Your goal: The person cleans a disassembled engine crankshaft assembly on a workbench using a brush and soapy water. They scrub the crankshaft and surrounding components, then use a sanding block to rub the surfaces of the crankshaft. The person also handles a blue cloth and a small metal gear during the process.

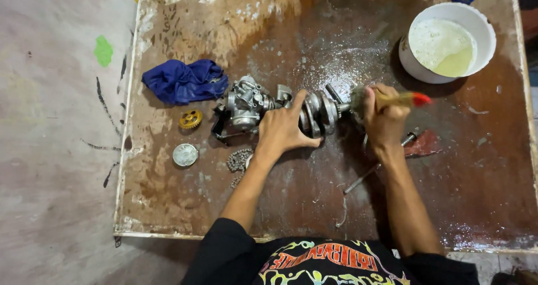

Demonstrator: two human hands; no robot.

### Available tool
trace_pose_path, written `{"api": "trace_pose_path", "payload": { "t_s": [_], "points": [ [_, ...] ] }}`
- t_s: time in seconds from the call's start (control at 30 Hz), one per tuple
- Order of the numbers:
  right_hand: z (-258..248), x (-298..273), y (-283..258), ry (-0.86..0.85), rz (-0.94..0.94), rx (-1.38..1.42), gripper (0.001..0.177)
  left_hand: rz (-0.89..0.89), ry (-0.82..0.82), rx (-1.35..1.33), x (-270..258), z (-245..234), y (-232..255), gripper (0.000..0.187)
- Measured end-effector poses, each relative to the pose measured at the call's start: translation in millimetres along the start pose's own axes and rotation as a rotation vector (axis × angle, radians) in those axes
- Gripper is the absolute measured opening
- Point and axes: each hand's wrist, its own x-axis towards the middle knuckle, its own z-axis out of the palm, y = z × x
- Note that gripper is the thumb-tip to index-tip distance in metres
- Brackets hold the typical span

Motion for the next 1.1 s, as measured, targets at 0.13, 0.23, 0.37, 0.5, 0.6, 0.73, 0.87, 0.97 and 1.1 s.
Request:
{"api": "trace_pose_path", "payload": {
  "t_s": [0.13, 0.23, 0.37, 0.5, 0.6, 0.73, 0.87, 0.97, 1.1],
  "points": [
    [14, -11, -20, 0.245, -0.208, 0.129, 0.022, 0.063, 0.086, -0.017, -7, 8, -4, 0.133],
    [19, -1, -9, 0.074, -0.208, 0.078, 0.025, 0.084, 0.094, 0.0, -6, 7, -1, 0.132],
    [-4, -6, -11, 0.119, -0.112, -0.041, 0.021, 0.052, 0.133, 0.045, -19, 22, 2, 0.133],
    [0, -13, -30, 0.145, -0.368, 0.119, 0.018, 0.063, 0.208, 0.016, -18, 25, 2, 0.135],
    [9, 0, 8, -0.04, -0.091, -0.018, 0.024, 0.1, 0.271, 0.052, -17, 24, 3, 0.135],
    [-12, 4, -19, 0.23, -0.348, 0.006, 0.021, 0.104, 0.311, 0.03, -12, 25, 1, 0.139],
    [-2, -5, -25, 0.082, -0.211, 0.198, 0.017, 0.13, 0.34, -0.004, -9, 27, -3, 0.132],
    [4, -1, -6, 0.019, -0.2, 0.123, 0.019, 0.132, 0.353, -0.028, -10, 24, -3, 0.126],
    [-6, 10, -38, 0.233, -0.238, 0.064, 0.016, 0.12, 0.283, -0.012, -15, 6, 1, 0.122]
  ]
}}
